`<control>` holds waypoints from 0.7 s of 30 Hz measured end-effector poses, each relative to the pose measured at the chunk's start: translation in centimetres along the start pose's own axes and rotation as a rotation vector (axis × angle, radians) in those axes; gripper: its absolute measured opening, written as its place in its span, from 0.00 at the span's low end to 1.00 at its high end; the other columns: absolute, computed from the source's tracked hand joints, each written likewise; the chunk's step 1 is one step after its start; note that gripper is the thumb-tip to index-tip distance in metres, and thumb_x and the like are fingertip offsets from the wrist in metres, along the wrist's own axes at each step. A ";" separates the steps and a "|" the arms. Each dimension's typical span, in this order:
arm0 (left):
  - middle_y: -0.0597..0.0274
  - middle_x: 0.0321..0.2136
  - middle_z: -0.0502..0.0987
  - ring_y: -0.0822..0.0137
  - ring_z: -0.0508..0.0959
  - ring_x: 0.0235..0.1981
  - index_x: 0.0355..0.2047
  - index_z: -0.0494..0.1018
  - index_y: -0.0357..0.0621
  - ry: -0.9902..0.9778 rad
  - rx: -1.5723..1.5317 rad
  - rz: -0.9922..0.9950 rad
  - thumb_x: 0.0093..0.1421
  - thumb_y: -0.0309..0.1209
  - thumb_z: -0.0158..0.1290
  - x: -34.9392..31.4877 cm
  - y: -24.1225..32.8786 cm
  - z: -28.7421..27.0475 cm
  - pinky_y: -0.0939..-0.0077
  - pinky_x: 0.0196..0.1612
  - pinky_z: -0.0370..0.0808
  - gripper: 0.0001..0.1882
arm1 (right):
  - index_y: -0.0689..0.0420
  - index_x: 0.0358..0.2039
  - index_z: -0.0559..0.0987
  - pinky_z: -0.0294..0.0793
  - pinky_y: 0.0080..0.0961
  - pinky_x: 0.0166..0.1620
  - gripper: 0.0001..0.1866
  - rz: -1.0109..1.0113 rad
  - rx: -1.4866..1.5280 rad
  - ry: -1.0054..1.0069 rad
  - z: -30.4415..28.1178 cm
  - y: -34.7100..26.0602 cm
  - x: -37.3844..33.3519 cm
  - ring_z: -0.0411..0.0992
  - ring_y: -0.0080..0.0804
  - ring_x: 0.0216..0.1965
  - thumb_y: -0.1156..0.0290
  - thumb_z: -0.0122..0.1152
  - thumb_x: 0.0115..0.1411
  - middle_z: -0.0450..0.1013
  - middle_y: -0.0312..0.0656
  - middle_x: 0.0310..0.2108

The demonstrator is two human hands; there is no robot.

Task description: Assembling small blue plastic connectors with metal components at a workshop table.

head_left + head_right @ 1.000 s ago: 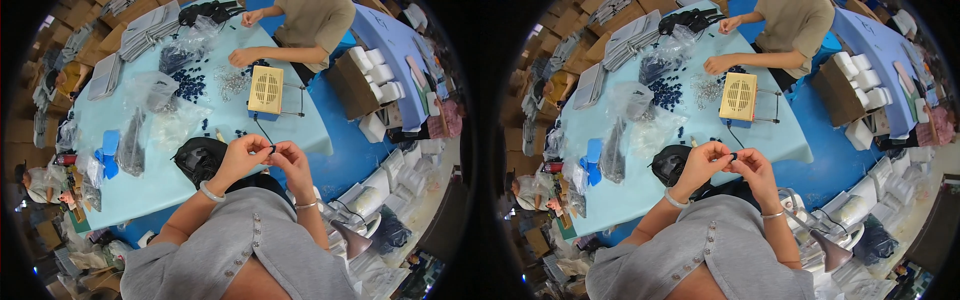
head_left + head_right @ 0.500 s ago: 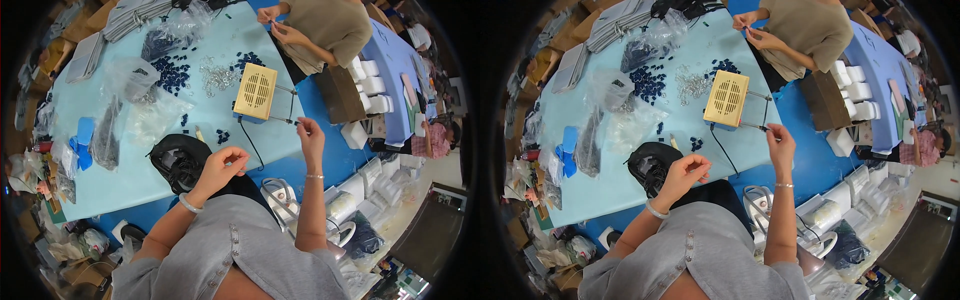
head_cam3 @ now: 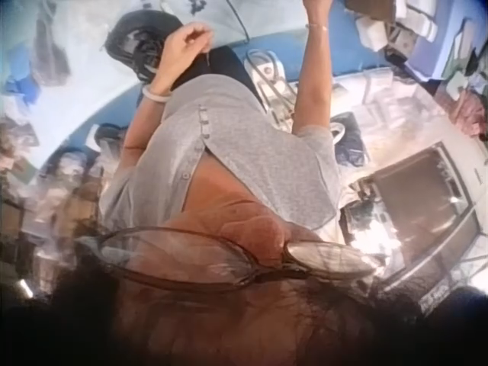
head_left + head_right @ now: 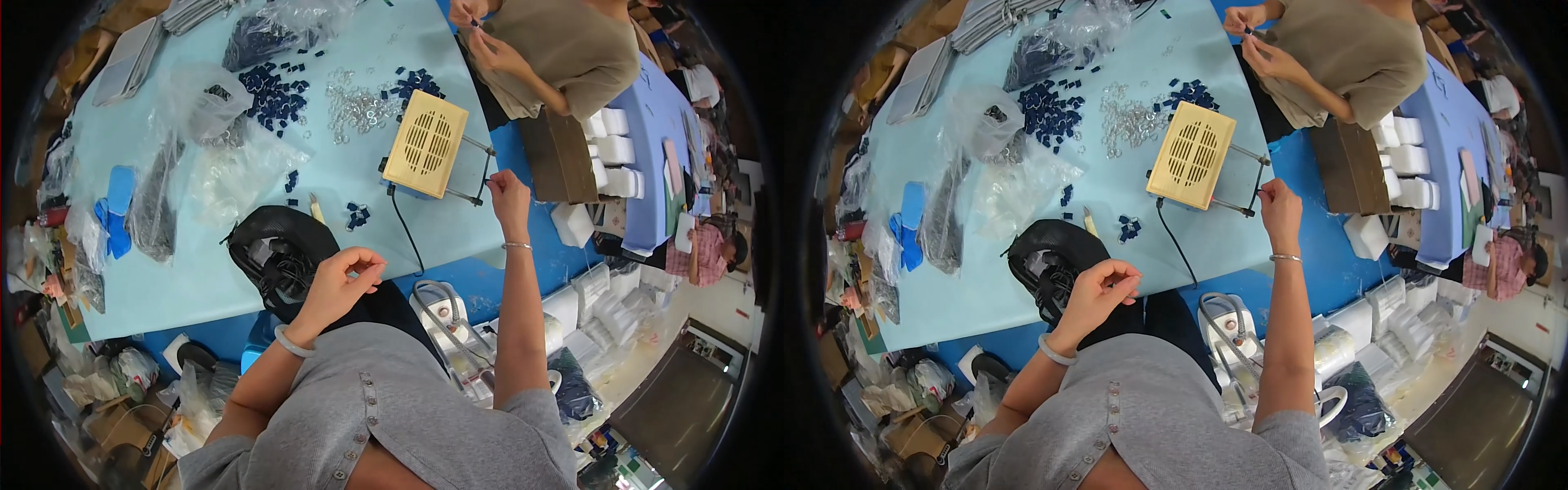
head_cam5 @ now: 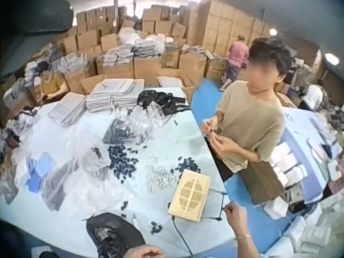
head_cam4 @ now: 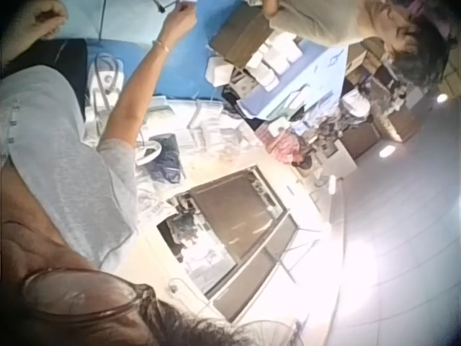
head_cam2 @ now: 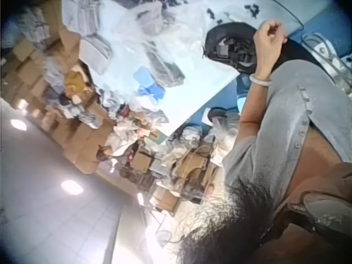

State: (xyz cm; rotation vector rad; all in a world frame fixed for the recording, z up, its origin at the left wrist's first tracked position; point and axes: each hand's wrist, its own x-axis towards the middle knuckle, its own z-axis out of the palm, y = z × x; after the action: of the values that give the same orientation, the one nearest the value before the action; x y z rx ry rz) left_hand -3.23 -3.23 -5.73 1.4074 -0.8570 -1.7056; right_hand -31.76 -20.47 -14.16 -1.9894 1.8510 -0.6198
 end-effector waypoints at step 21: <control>0.64 0.30 0.73 0.78 0.75 0.29 0.35 0.71 0.35 0.019 0.004 -0.005 0.58 0.25 0.50 0.1 -0.5 0.0 0.87 0.30 0.74 0.06 | 0.58 0.24 0.75 0.70 0.34 0.28 0.03 -0.073 -0.105 -0.076 0.2 -0.1 0.3 0.71 0.45 0.25 0.76 0.60 0.46 0.73 0.46 0.22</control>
State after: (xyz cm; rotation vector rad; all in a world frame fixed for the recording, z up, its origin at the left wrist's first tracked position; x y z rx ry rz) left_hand -3.28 -3.07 -6.15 1.4270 -0.8485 -1.6925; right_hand -31.51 -20.78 -14.27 -2.1246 1.8077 -0.4695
